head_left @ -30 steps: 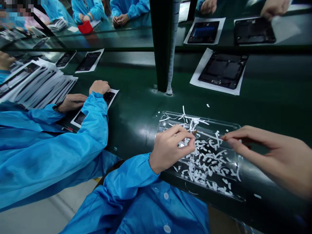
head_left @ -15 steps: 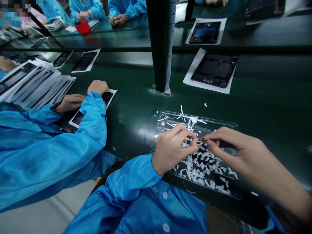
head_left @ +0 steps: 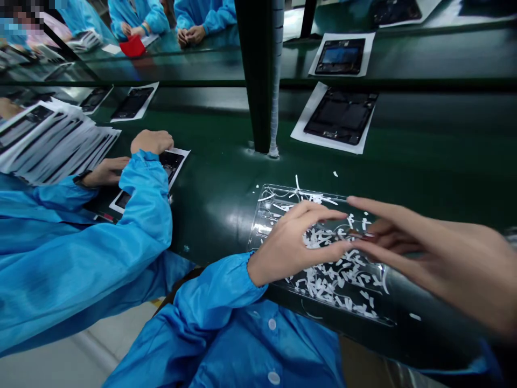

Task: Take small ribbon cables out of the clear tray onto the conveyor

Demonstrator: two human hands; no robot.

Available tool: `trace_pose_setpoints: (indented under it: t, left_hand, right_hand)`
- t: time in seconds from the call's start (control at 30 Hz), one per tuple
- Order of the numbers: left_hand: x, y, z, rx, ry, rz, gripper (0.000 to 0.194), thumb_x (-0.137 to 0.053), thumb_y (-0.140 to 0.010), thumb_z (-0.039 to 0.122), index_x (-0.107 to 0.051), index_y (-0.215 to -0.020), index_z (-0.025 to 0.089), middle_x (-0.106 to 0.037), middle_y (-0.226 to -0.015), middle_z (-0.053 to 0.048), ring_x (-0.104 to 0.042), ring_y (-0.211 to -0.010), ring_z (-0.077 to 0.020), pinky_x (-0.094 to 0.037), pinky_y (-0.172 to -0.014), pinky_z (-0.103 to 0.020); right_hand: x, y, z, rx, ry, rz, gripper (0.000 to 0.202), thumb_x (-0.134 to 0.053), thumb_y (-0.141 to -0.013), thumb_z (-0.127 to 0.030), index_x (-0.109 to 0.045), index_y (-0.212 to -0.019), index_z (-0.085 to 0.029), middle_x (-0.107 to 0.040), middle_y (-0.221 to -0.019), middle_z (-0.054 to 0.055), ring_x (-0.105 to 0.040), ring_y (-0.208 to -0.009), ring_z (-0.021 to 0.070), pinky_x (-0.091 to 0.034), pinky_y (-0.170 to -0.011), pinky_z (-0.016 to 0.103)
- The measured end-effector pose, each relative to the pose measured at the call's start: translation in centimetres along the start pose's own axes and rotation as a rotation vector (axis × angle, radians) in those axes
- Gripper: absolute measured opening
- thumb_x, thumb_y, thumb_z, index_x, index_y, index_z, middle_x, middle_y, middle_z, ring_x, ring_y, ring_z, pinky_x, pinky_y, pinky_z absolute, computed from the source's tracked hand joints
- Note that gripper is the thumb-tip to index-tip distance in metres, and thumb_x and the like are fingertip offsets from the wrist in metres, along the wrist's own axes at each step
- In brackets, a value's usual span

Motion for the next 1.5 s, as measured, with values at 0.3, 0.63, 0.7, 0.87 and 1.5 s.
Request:
trace_pose_setpoints:
  t: [0.3, 0.63, 0.7, 0.87, 1.5]
  left_hand:
    - [0.5, -0.3, -0.7, 0.017, 0.026, 0.124, 0.007, -0.072, -0.09, 0.019, -0.073, -0.096, 0.017, -0.072, -0.099, -0.006, -0.068, -0.092, -0.0161, -0.056, -0.078, -0.029]
    - [0.5, -0.3, -0.8, 0.056, -0.018, 0.123, 0.008, -0.07, -0.088, 0.017, -0.074, -0.095, 0.017, -0.071, -0.095, -0.003, -0.065, -0.083, -0.0119, -0.053, -0.075, -0.025]
    - [0.5, -0.3, -1.2, 0.096, 0.015, 0.111, 0.007, -0.071, -0.087, 0.017, -0.075, -0.093, 0.017, -0.071, -0.09, -0.002, -0.064, -0.08, -0.0119, -0.05, -0.069, -0.025]
    - [-0.7, -0.3, -4.2, 0.368, 0.374, 0.059, 0.012, -0.076, -0.083, 0.026, -0.074, -0.086, 0.015, -0.07, -0.085, -0.003, -0.062, -0.074, -0.0113, -0.047, -0.062, -0.023]
    - [1.3, 0.2, -4.3, 0.348, 0.307, 0.223, 0.031, -0.078, -0.088, 0.028, -0.077, -0.118, 0.02, -0.082, -0.098, -0.005, -0.076, -0.089, -0.0194, -0.063, -0.086, -0.034]
  right_hand:
    - [0.0, -0.7, -3.2, 0.153, 0.01, 0.082, 0.034, -0.048, -0.106, -0.035, -0.062, -0.134, -0.022, -0.08, -0.103, 0.005, -0.078, -0.076, 0.0209, -0.062, -0.063, 0.031]
    - [-0.8, -0.7, -3.1, 0.142, 0.084, 0.074, 0.02, -0.048, -0.105, -0.033, -0.064, -0.101, -0.021, -0.075, -0.088, 0.002, -0.069, -0.066, 0.0158, -0.047, -0.054, 0.03]
    - [-1.0, -0.6, -3.4, 0.152, 0.156, 0.099, 0.019, -0.049, -0.104, -0.03, -0.063, -0.095, -0.02, -0.072, -0.083, 0.003, -0.064, -0.059, 0.0146, -0.041, -0.05, 0.03]
    - [-1.3, -0.5, -5.6, 0.218, 0.508, 0.242, 0.014, -0.059, -0.096, -0.022, -0.059, -0.083, -0.018, -0.065, -0.07, 0.002, -0.052, -0.051, 0.0136, -0.032, -0.049, 0.031]
    - [-0.6, -0.4, -5.0, 0.26, 0.289, 0.199, 0.013, -0.067, -0.095, -0.018, -0.067, -0.107, -0.015, -0.076, -0.095, 0.005, -0.067, -0.066, 0.0171, -0.042, -0.057, 0.033]
Point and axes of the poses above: each hand's wrist, its own y-axis away from the middle knuckle, its own x-axis out of the back of the hand, z = x × y, the point moved 9 cm from there along -y, towards the middle knuckle
